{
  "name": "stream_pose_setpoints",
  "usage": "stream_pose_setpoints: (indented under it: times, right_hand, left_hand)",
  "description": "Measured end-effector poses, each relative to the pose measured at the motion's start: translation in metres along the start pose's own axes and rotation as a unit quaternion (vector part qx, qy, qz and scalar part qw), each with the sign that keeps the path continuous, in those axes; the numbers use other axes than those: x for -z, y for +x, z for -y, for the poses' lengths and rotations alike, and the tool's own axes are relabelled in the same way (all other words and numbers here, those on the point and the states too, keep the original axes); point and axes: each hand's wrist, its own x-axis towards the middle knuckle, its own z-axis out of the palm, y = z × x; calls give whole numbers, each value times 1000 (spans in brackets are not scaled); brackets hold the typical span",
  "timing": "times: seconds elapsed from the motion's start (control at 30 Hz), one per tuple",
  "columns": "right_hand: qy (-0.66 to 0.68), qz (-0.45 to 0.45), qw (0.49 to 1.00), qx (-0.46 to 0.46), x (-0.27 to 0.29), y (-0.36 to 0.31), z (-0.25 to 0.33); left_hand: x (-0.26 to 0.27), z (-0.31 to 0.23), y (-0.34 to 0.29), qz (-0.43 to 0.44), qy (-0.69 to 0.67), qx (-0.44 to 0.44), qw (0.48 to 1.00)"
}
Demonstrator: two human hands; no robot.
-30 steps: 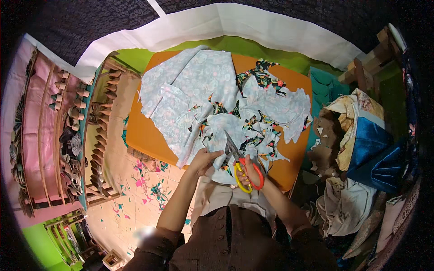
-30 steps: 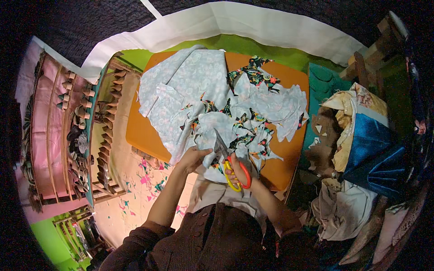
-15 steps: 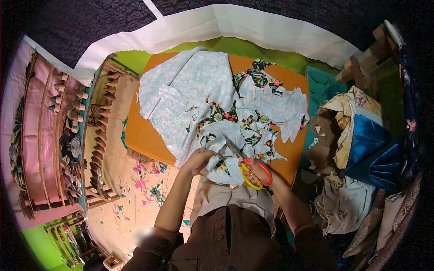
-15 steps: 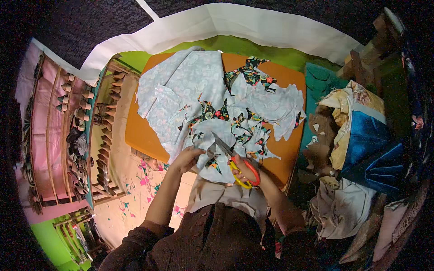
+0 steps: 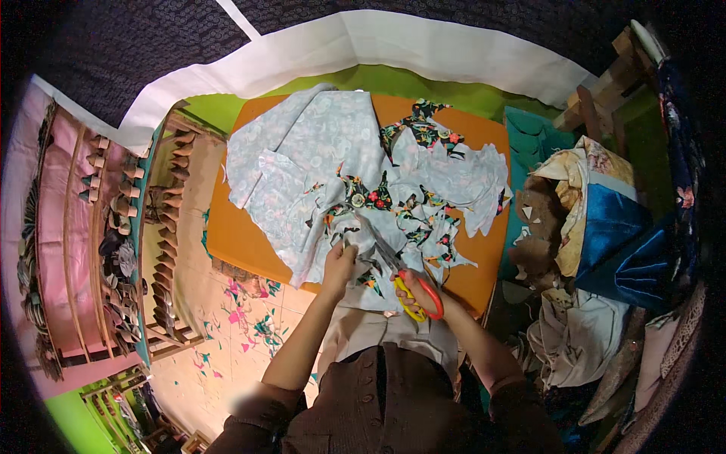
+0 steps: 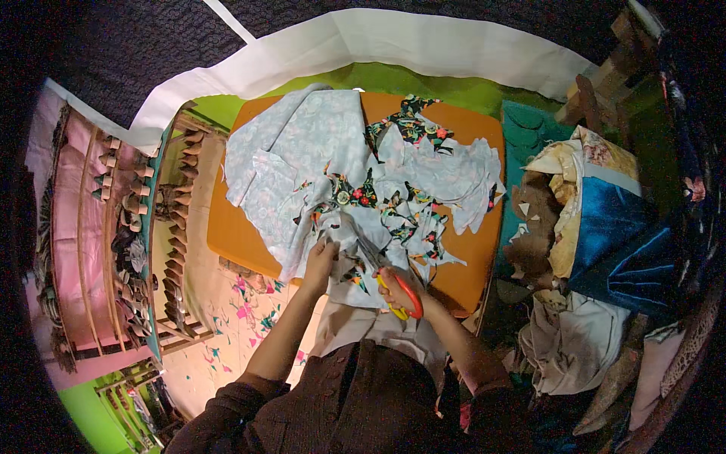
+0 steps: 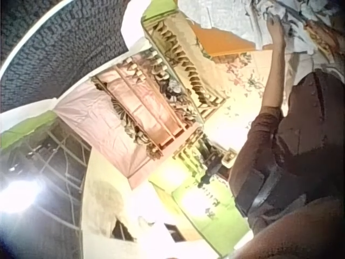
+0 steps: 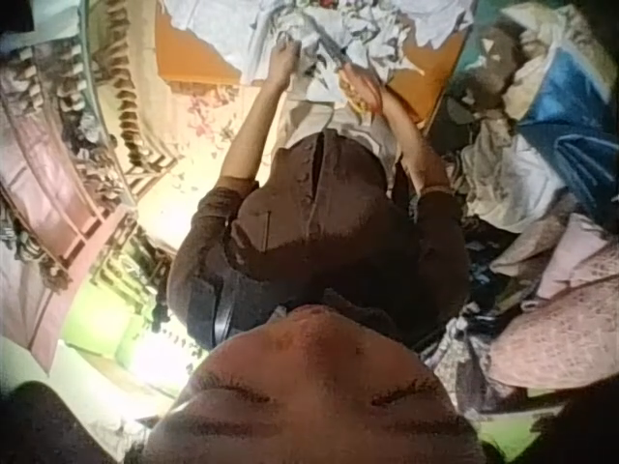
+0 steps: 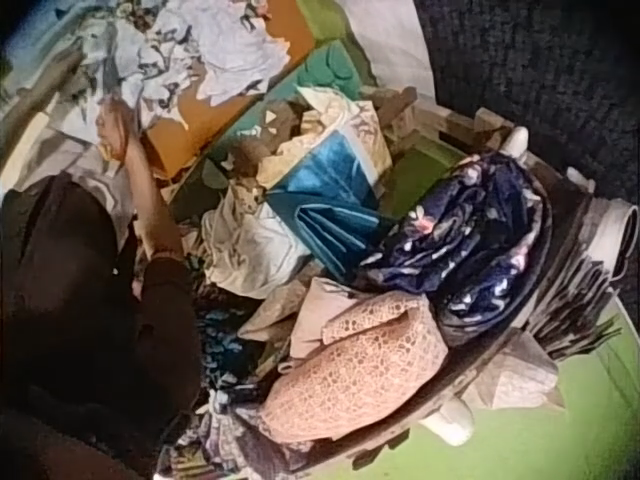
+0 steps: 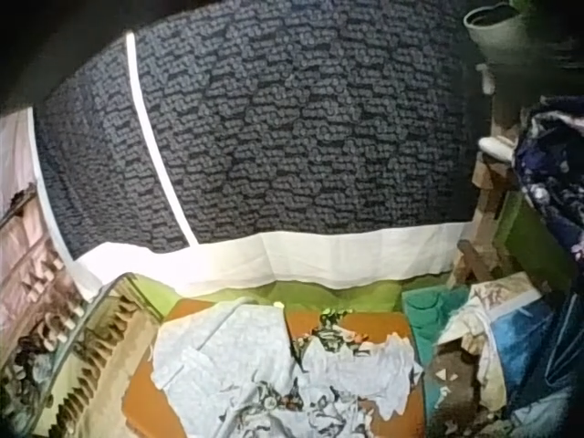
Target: Cutting out patterns from floral fabric using large scissors on a workshop table.
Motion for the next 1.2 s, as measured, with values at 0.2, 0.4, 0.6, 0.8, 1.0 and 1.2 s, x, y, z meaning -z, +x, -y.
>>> stream_pose_setpoints:
  times: [0.2, 0.4, 0.6, 0.8, 1.0, 1.2]
  right_hand:
    - [36, 19, 999, -17, -9, 8, 0]
    - [15, 19, 1000, 12, -21, 9, -2]
    - [-73, -7, 997, 22, -21, 16, -8]
    - [-3, 16, 1000, -27, -17, 13, -3]
    - [38, 26, 998, -47, -20, 9, 4]
    - [141, 93, 983, -79, -3, 15, -11]
  left_hand:
    - [0, 3, -7, -16, -45, -21, 999]
    - [5, 4, -8, -35, -88, 35, 995]
    - [0, 0, -15, -33, -49, 46, 997]
    - [5, -5, -17, -40, -42, 39, 998]
    - [14, -6, -17, -46, -98, 33, 994]
    - [21, -5, -14, -23, -117, 56, 991]
